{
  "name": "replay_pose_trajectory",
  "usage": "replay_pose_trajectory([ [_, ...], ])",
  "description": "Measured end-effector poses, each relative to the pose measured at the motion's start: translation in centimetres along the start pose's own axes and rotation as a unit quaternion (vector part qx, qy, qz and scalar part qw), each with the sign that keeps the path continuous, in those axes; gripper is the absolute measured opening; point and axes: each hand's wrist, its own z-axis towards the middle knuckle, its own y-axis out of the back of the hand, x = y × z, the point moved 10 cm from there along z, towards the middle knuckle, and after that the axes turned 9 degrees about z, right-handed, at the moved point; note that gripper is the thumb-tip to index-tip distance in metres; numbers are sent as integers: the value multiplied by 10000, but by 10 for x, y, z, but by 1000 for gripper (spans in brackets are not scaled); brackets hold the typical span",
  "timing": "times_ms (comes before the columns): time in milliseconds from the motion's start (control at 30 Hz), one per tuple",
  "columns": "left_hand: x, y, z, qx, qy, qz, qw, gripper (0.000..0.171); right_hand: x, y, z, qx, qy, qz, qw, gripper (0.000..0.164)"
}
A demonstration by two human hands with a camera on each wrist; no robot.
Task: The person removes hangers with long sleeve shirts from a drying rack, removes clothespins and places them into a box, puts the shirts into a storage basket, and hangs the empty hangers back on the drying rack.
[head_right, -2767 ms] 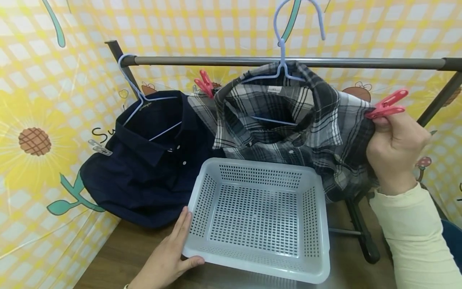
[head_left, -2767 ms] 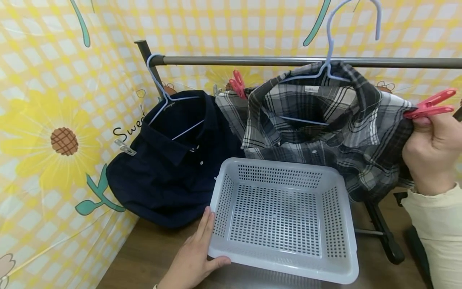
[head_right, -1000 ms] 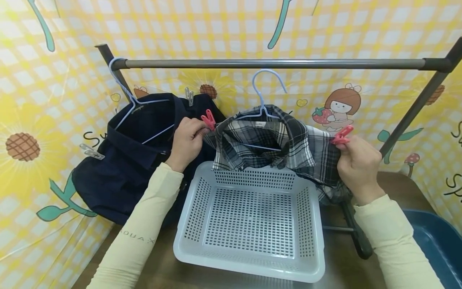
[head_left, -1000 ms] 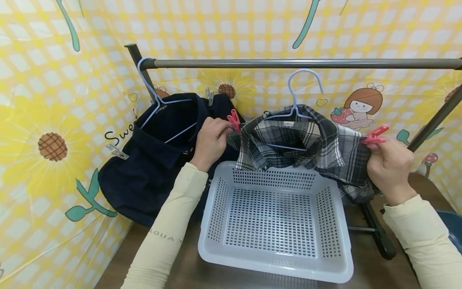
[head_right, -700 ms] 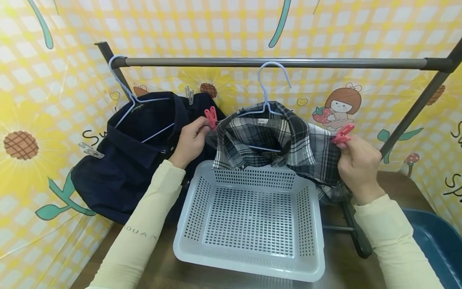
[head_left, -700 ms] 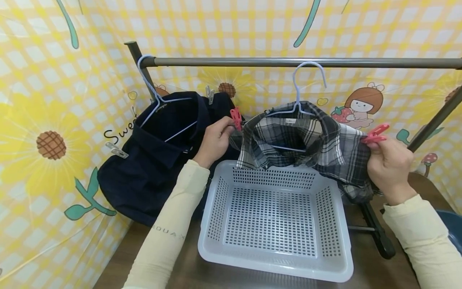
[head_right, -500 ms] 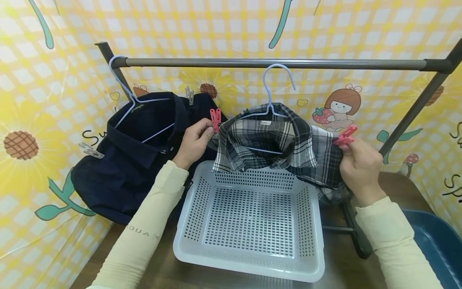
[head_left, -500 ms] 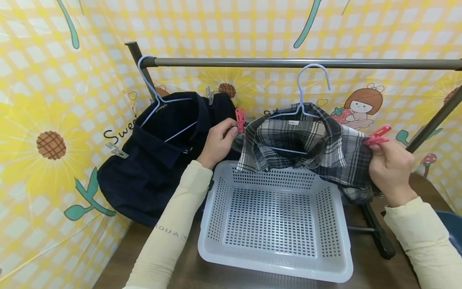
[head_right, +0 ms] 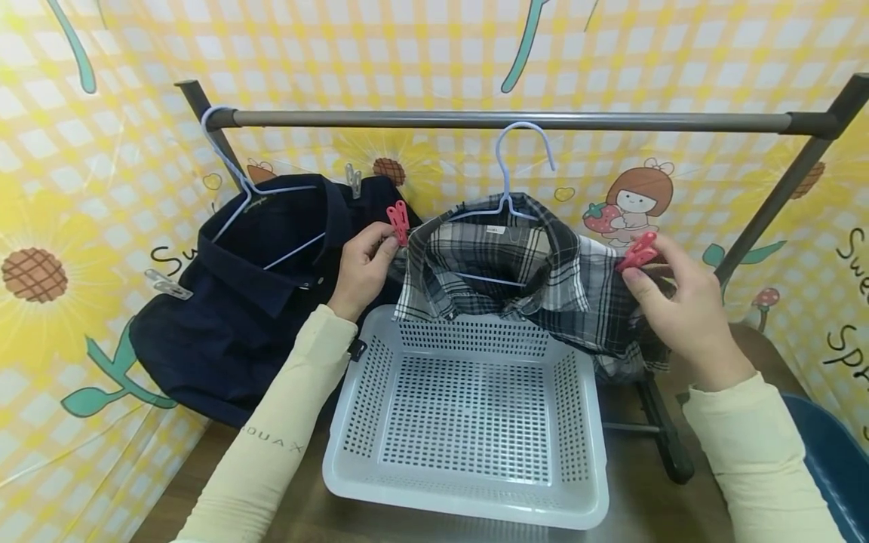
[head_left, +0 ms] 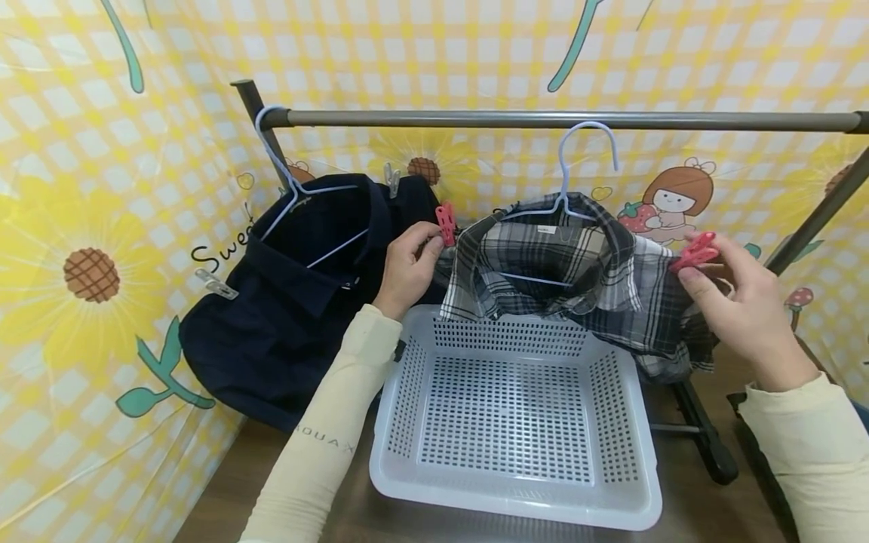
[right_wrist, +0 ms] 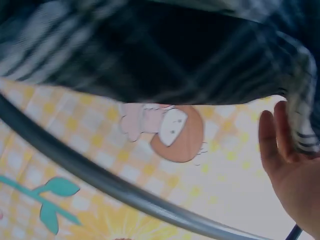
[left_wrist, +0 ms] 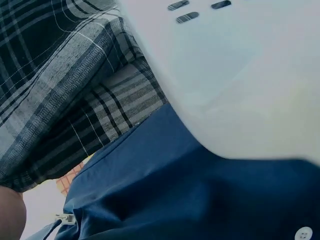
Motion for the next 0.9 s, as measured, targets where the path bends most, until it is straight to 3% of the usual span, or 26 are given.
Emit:
replay_pose_trajectory([
  [100,-17,6,1,-8,-26,0,10000,14,4,2,3,-86,-120,676,9976,41],
  [200,-28,11,2,5,-13,-25,10000,13,9,5,6,-315,3,1034,9941,31],
  [400,-27,10,2,11,-29,-83,10000,13,15,12,6,-684,319,1432,9868,22],
  [467,-25,9,2,9,-16,-102,9999,13,17,14,6,-814,552,2036,9741,23],
  [633,-25,9,1,-19,41,-72,10000,13,13,29,6,-1157,818,3433,9285,27],
  [767,-23,9,0,-29,71,-88,9999,13,6,44,1,-1394,570,3706,9165,31],
  [800,-23,9,1,-31,77,-103,9999,13,4,47,0,-1370,517,3944,9072,31],
  [900,-23,9,1,-34,66,-131,9999,13,-1,54,-7,-1264,369,4181,8988,31],
])
